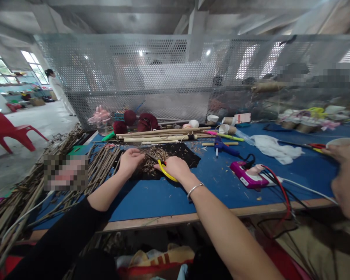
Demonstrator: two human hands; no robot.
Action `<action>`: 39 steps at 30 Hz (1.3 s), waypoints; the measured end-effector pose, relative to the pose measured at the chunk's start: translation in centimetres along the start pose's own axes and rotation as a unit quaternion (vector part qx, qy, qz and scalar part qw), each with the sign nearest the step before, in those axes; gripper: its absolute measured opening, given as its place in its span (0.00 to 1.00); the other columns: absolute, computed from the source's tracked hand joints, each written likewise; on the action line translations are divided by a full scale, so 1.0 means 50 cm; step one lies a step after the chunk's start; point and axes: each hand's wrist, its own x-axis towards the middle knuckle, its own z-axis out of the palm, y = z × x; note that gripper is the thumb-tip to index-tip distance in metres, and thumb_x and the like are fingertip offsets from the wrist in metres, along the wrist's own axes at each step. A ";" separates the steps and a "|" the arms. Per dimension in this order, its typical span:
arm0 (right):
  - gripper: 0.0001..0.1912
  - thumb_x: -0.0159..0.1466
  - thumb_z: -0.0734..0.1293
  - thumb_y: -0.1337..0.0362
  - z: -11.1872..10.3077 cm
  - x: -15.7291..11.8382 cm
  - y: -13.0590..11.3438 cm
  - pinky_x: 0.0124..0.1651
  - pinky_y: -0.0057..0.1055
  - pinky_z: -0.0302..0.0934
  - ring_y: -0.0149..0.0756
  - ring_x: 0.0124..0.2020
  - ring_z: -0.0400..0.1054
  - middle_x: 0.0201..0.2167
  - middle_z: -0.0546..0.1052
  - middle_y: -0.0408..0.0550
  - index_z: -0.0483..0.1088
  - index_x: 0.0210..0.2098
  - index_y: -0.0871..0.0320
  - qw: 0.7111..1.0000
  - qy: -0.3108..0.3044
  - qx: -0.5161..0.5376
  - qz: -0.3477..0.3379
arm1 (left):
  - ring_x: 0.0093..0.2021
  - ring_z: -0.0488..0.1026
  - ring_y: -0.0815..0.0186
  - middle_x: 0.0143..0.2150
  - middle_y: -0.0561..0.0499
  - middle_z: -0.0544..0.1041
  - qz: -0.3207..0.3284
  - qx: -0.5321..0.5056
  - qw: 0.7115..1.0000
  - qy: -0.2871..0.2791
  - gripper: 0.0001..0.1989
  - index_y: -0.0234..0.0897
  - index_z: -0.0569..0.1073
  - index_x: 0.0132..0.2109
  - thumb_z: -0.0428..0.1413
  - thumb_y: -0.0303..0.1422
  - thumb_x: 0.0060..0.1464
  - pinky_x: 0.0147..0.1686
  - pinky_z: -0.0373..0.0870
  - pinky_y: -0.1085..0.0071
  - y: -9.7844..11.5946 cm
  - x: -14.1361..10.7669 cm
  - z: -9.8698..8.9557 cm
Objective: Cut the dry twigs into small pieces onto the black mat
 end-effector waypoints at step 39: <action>0.36 0.45 0.63 0.36 0.008 -0.004 -0.002 0.37 0.31 0.56 0.43 0.40 0.65 0.38 0.71 0.53 0.63 0.40 0.58 0.990 0.080 0.096 -0.058 | 0.21 0.66 0.78 0.22 0.57 0.69 -0.076 -0.294 0.951 -0.063 0.15 0.33 0.65 0.30 0.63 0.27 0.32 0.25 0.62 0.80 0.017 -0.012 0.023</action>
